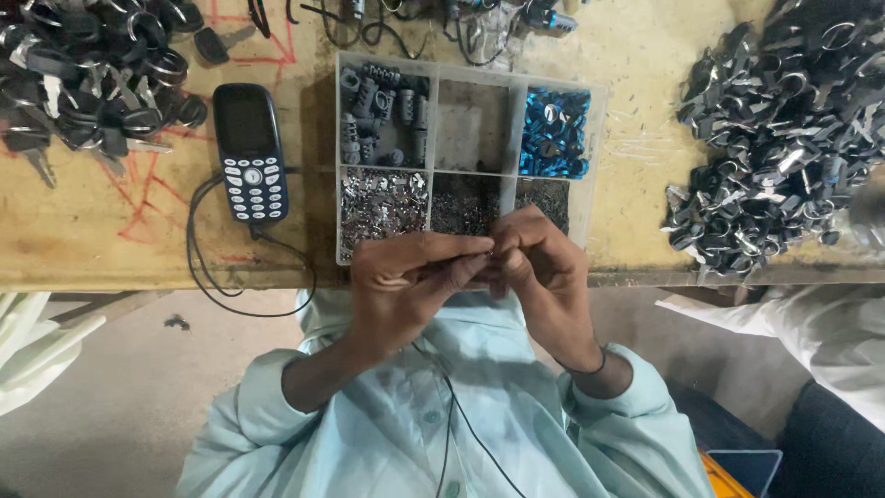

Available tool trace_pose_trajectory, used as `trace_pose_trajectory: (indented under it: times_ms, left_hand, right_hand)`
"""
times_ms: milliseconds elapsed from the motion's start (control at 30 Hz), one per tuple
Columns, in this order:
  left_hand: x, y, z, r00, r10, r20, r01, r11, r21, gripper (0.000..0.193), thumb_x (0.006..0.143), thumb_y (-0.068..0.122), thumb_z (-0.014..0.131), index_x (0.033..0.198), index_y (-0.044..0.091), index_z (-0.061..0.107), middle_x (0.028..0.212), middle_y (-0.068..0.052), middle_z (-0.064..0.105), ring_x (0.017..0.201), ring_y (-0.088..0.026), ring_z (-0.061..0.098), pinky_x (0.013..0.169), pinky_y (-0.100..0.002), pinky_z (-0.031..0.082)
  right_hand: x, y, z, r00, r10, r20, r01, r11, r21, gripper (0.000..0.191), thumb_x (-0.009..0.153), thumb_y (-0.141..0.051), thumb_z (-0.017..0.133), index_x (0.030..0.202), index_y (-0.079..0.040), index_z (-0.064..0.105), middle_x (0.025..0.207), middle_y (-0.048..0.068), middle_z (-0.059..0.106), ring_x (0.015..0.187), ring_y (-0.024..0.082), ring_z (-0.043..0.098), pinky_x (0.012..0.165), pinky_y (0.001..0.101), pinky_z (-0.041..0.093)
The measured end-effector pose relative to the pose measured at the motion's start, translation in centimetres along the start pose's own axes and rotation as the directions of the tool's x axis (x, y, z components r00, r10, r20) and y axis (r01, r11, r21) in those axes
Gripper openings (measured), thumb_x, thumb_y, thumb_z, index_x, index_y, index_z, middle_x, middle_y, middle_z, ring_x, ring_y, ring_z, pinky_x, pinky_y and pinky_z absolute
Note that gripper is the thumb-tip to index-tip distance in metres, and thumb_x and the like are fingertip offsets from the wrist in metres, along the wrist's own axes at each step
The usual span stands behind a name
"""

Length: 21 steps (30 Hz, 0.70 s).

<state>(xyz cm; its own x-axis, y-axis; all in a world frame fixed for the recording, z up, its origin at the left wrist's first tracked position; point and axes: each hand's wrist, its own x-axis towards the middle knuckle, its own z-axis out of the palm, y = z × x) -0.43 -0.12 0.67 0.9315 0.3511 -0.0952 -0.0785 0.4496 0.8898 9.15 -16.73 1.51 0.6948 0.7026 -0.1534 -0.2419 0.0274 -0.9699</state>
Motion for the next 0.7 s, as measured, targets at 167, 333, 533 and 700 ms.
trace_pose_trajectory:
  times_ms: [167, 333, 533, 700]
  left_hand:
    - [-0.2, -0.3, -0.1, 0.974, 0.224, 0.025, -0.222, 0.939, 0.264, 0.016, 0.098, -0.001, 0.072, 0.115, 0.000, 0.074, 0.101, -0.013, 0.078, 0.091, -0.018, 0.079, 0.081, -0.030, 0.068]
    - [-0.1, -0.6, 0.0, 0.994, 0.108, -0.002, -0.108, 0.991, 0.077, 0.013, 0.099, 0.000, 0.072, 0.112, 0.002, 0.075, 0.098, -0.011, 0.079, 0.088, -0.018, 0.080, 0.079, -0.029, 0.068]
    - [-0.4, -0.3, 0.0, 0.965, 0.261, 0.026, -0.256, 0.915, 0.312, 0.017, 0.097, -0.002, 0.074, 0.113, 0.002, 0.074, 0.100, -0.012, 0.078, 0.088, -0.017, 0.079, 0.078, -0.027, 0.066]
    - [-0.7, 0.4, 0.3, 0.972, 0.236, 0.015, -0.229, 0.923, 0.309, 0.018, 0.097, -0.003, 0.073, 0.113, 0.003, 0.074, 0.101, -0.011, 0.078, 0.089, -0.016, 0.080, 0.080, -0.028, 0.067]
  right_hand:
    - [-0.1, 0.3, 0.5, 0.999, -0.006, -0.040, 0.005, 1.000, -0.014, 0.016, 0.112, -0.018, 0.058, 0.111, -0.002, 0.055, 0.112, 0.005, 0.053, 0.087, 0.008, 0.055, 0.073, 0.0235, 0.050]
    - [-0.3, 0.7, 0.9, 0.999, -0.008, -0.032, 0.008, 1.000, -0.018, 0.014, 0.116, -0.016, 0.055, 0.112, -0.003, 0.053, 0.113, 0.005, 0.052, 0.099, 0.008, 0.050, 0.088, 0.0212, 0.045]
    - [-0.6, 0.0, 0.8, 0.997, -0.069, -0.018, 0.065, 0.988, -0.143, 0.011, 0.112, -0.011, 0.055, 0.111, -0.001, 0.054, 0.113, 0.006, 0.051, 0.096, 0.009, 0.051, 0.082, 0.0227, 0.049]
    - [-0.6, -0.9, 0.6, 0.999, -0.033, 0.041, 0.040, 0.985, -0.171, 0.010, 0.112, -0.009, 0.053, 0.113, 0.000, 0.053, 0.114, 0.008, 0.052, 0.097, 0.010, 0.052, 0.085, 0.0240, 0.050]
